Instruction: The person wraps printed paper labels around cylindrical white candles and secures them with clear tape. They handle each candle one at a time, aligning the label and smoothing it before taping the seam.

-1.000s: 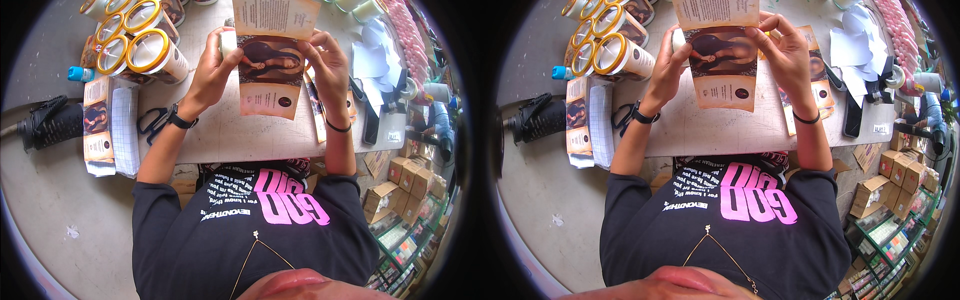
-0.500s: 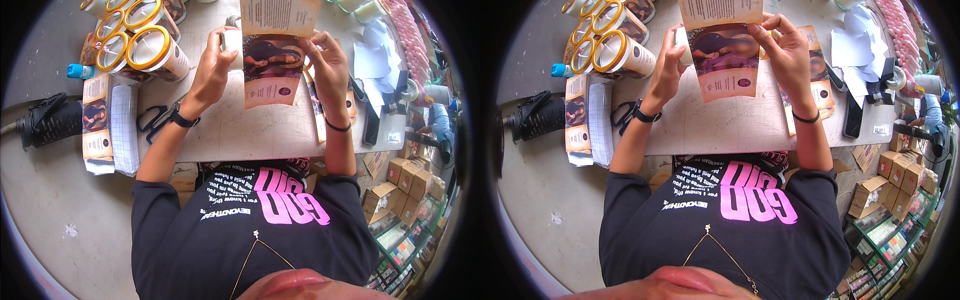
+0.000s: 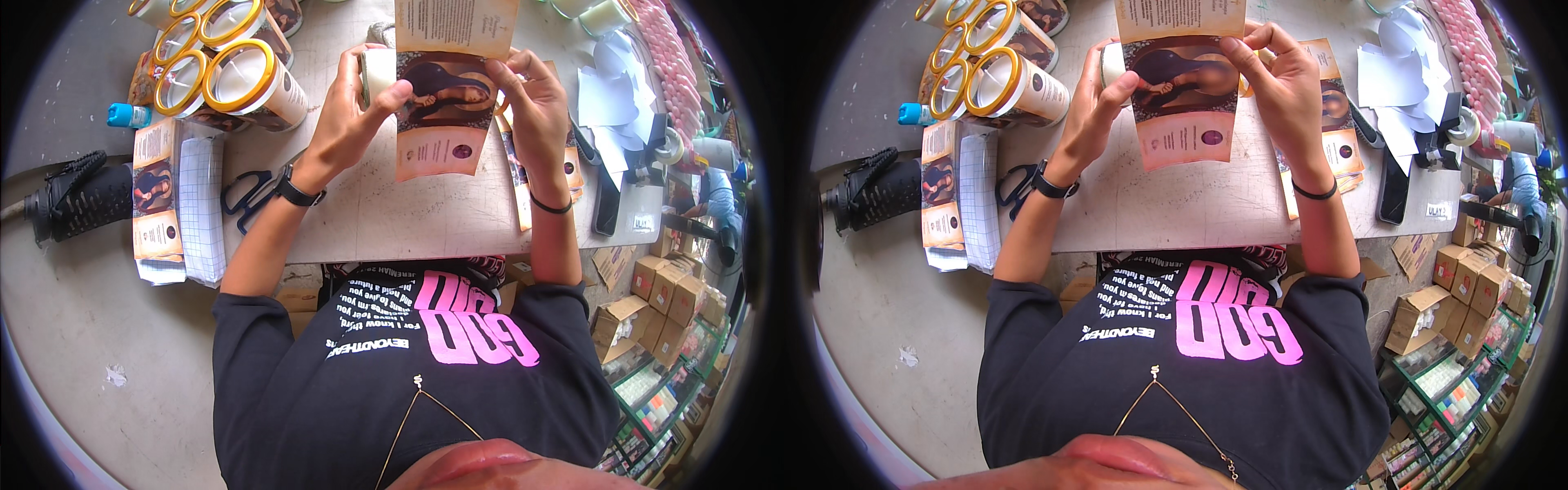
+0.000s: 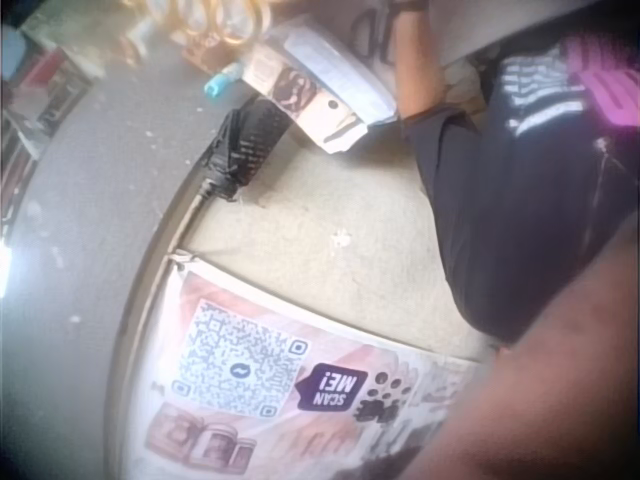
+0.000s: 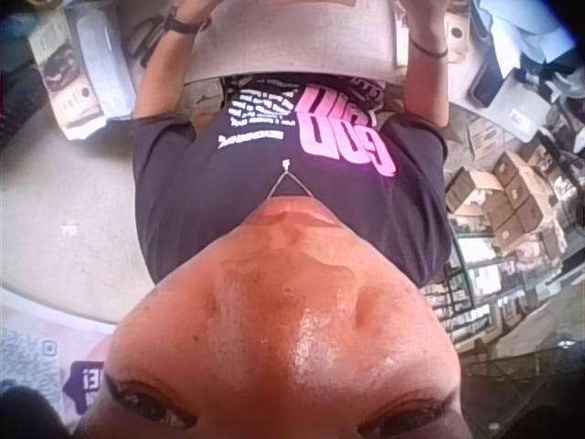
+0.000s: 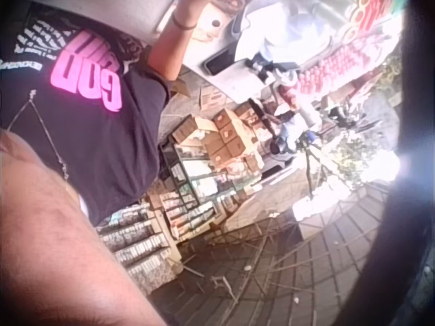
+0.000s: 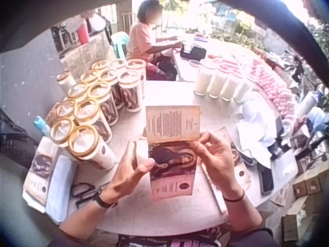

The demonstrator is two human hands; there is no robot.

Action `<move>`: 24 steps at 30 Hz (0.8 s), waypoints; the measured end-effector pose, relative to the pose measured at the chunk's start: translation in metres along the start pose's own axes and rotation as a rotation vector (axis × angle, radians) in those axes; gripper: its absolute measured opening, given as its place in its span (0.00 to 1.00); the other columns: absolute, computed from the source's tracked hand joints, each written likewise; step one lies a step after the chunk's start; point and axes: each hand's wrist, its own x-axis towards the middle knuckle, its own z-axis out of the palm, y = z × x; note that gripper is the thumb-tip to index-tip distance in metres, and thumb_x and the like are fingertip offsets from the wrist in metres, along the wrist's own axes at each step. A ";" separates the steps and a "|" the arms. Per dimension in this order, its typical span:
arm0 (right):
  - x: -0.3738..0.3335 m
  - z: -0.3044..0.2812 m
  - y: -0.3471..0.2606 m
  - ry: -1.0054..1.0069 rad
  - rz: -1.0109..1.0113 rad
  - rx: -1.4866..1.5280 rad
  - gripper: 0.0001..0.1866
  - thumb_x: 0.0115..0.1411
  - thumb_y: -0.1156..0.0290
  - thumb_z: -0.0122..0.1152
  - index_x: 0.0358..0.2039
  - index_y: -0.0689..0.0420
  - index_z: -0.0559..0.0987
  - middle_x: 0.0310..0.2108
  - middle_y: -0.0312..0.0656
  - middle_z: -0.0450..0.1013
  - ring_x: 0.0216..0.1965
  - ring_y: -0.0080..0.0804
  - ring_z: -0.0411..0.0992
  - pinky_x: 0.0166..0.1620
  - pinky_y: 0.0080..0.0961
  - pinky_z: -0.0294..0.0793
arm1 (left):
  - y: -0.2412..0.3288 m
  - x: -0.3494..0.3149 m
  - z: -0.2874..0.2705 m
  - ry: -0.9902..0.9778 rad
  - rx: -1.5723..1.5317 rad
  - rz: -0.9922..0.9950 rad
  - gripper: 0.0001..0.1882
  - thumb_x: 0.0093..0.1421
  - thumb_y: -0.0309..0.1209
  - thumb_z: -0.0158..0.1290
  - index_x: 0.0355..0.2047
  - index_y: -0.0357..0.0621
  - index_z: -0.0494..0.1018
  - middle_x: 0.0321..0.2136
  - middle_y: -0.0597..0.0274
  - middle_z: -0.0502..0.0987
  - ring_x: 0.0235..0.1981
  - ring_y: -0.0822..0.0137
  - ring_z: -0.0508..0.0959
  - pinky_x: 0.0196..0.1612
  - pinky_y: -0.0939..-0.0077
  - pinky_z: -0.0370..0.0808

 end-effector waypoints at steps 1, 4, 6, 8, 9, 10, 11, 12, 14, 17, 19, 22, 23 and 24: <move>0.000 0.002 0.000 0.010 -0.007 -0.010 0.10 0.65 0.67 0.63 0.31 0.59 0.74 0.48 0.45 0.78 0.42 0.23 0.75 0.42 0.18 0.74 | -0.002 0.000 0.000 0.003 -0.010 0.007 0.38 0.61 0.49 0.54 0.57 0.30 0.55 0.43 0.47 0.73 0.45 0.65 0.76 0.49 0.73 0.74; -0.001 0.006 -0.004 0.032 -0.009 -0.028 0.10 0.66 0.67 0.61 0.30 0.57 0.74 0.46 0.43 0.79 0.39 0.18 0.73 0.37 0.14 0.69 | -0.010 0.002 -0.002 0.000 -0.034 0.019 0.37 0.62 0.47 0.55 0.57 0.29 0.55 0.42 0.48 0.75 0.44 0.66 0.77 0.48 0.74 0.74; -0.001 0.005 -0.006 0.038 0.017 -0.022 0.10 0.66 0.67 0.61 0.29 0.56 0.74 0.46 0.43 0.79 0.39 0.18 0.73 0.37 0.14 0.69 | -0.010 0.002 -0.004 -0.018 -0.046 0.017 0.37 0.63 0.47 0.53 0.58 0.29 0.54 0.41 0.49 0.76 0.44 0.67 0.77 0.48 0.74 0.74; -0.001 0.004 -0.004 0.035 0.010 0.003 0.10 0.66 0.67 0.61 0.29 0.56 0.74 0.44 0.41 0.79 0.39 0.18 0.73 0.37 0.14 0.69 | -0.006 0.002 -0.003 -0.047 -0.104 -0.001 0.35 0.64 0.45 0.52 0.58 0.29 0.53 0.41 0.49 0.77 0.44 0.67 0.77 0.49 0.74 0.74; -0.001 0.003 -0.004 0.034 0.006 0.016 0.10 0.66 0.67 0.61 0.29 0.55 0.73 0.44 0.41 0.79 0.39 0.18 0.72 0.38 0.14 0.69 | -0.005 0.002 -0.002 -0.061 -0.134 -0.010 0.34 0.65 0.44 0.52 0.59 0.30 0.52 0.41 0.49 0.77 0.44 0.68 0.77 0.50 0.74 0.74; -0.001 0.002 -0.004 0.017 0.013 0.025 0.11 0.66 0.67 0.62 0.29 0.57 0.73 0.45 0.41 0.78 0.40 0.19 0.73 0.39 0.15 0.71 | -0.006 0.002 -0.001 -0.051 -0.138 0.001 0.34 0.65 0.43 0.51 0.59 0.30 0.52 0.40 0.49 0.78 0.44 0.68 0.77 0.50 0.74 0.74; -0.001 0.000 -0.005 0.000 0.020 0.035 0.11 0.65 0.66 0.63 0.29 0.58 0.73 0.47 0.42 0.78 0.42 0.20 0.74 0.41 0.17 0.73 | -0.006 0.002 -0.001 -0.041 -0.142 0.011 0.33 0.66 0.42 0.51 0.59 0.30 0.52 0.40 0.50 0.78 0.44 0.68 0.77 0.51 0.74 0.74; -0.002 -0.001 -0.005 -0.018 0.027 0.045 0.12 0.65 0.66 0.64 0.30 0.59 0.73 0.48 0.43 0.77 0.43 0.21 0.75 0.43 0.18 0.75 | -0.007 0.001 -0.001 -0.030 -0.147 0.022 0.32 0.66 0.41 0.50 0.59 0.30 0.52 0.40 0.50 0.78 0.44 0.68 0.77 0.51 0.74 0.73; -0.001 -0.004 -0.003 -0.019 0.023 0.081 0.13 0.65 0.66 0.64 0.28 0.58 0.73 0.48 0.42 0.77 0.43 0.21 0.75 0.43 0.18 0.74 | -0.008 0.002 0.000 -0.034 -0.158 0.028 0.32 0.67 0.41 0.50 0.59 0.30 0.52 0.40 0.51 0.78 0.45 0.68 0.77 0.51 0.74 0.73; -0.001 -0.004 -0.004 -0.022 0.026 0.114 0.13 0.64 0.65 0.65 0.27 0.58 0.74 0.48 0.42 0.77 0.42 0.21 0.75 0.42 0.18 0.74 | -0.007 0.002 0.000 -0.042 -0.160 0.025 0.32 0.67 0.41 0.49 0.59 0.29 0.52 0.39 0.52 0.79 0.44 0.69 0.77 0.52 0.74 0.73; -0.001 -0.004 -0.004 -0.024 0.040 0.112 0.14 0.64 0.64 0.65 0.26 0.58 0.74 0.48 0.42 0.77 0.42 0.21 0.75 0.42 0.18 0.74 | -0.006 0.001 0.000 -0.045 -0.149 0.019 0.32 0.67 0.41 0.49 0.59 0.29 0.52 0.39 0.53 0.79 0.44 0.69 0.77 0.52 0.75 0.73; 0.000 -0.005 -0.003 -0.022 0.047 0.084 0.14 0.63 0.63 0.65 0.26 0.58 0.75 0.48 0.42 0.77 0.42 0.22 0.75 0.42 0.18 0.74 | -0.006 0.001 -0.001 -0.048 -0.148 0.010 0.32 0.67 0.41 0.49 0.59 0.29 0.52 0.39 0.53 0.79 0.44 0.70 0.77 0.51 0.75 0.73; 0.000 -0.004 -0.004 -0.019 0.033 0.077 0.14 0.63 0.63 0.65 0.26 0.58 0.75 0.48 0.42 0.77 0.43 0.22 0.75 0.42 0.18 0.74 | -0.008 0.001 -0.001 -0.049 -0.164 0.007 0.32 0.66 0.41 0.49 0.59 0.29 0.52 0.39 0.53 0.79 0.43 0.70 0.77 0.51 0.75 0.73; 0.000 -0.003 -0.004 -0.016 0.019 0.070 0.14 0.64 0.63 0.65 0.26 0.58 0.75 0.48 0.42 0.77 0.43 0.22 0.75 0.42 0.18 0.74 | -0.009 0.002 -0.001 -0.050 -0.180 0.004 0.32 0.66 0.41 0.49 0.59 0.29 0.52 0.39 0.53 0.79 0.43 0.70 0.77 0.51 0.75 0.73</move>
